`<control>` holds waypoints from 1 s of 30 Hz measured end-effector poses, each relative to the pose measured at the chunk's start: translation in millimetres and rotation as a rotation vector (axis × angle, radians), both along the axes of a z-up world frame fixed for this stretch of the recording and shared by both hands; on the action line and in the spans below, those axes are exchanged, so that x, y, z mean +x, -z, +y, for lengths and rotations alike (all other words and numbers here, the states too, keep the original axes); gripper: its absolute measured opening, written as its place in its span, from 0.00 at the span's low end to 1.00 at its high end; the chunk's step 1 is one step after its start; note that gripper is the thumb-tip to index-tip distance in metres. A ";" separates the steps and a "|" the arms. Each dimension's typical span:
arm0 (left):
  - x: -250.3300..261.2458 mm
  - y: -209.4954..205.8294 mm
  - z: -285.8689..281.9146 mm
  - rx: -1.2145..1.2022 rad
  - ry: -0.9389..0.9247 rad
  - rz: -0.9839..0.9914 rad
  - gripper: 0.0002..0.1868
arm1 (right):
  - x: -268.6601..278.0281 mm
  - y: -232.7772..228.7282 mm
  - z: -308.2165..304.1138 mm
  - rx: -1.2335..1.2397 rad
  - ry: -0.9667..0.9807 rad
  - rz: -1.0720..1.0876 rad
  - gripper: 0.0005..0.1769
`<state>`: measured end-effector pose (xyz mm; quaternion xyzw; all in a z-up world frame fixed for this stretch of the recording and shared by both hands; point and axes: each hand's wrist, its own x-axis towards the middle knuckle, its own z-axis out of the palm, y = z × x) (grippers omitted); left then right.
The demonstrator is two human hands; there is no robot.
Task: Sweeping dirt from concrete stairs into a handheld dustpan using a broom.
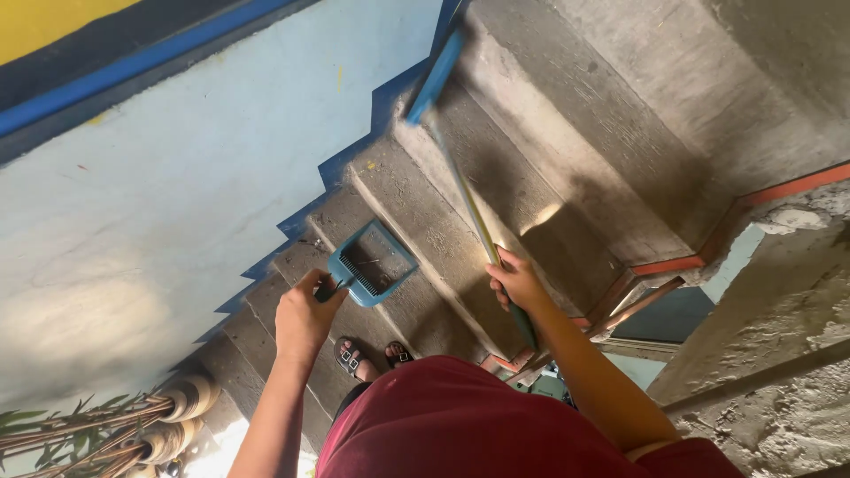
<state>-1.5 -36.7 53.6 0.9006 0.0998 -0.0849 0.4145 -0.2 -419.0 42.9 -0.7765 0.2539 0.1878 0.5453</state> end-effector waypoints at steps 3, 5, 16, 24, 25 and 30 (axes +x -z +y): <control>2.8 3.4 -0.5 -0.006 0.001 -0.009 0.16 | -11.8 -8.9 -14.0 0.001 -0.118 0.095 0.32; 2.2 2.2 -1.2 -0.002 -0.016 0.018 0.16 | -17.8 -20.4 -14.6 -0.029 -0.171 0.133 0.33; -28.5 12.8 17.2 -0.032 -0.153 0.052 0.16 | 22.9 18.5 -36.3 -0.376 -0.355 0.181 0.38; -56.7 22.2 33.1 -0.018 -0.227 0.070 0.16 | 35.3 -17.9 28.0 -0.309 -0.611 0.261 0.33; -60.5 22.9 36.0 -0.018 -0.226 0.079 0.16 | 23.4 -12.5 22.3 -0.307 -0.611 0.269 0.33; -69.2 20.2 42.7 -0.010 -0.297 0.149 0.16 | -11.1 29.3 1.8 -0.031 -0.443 0.307 0.32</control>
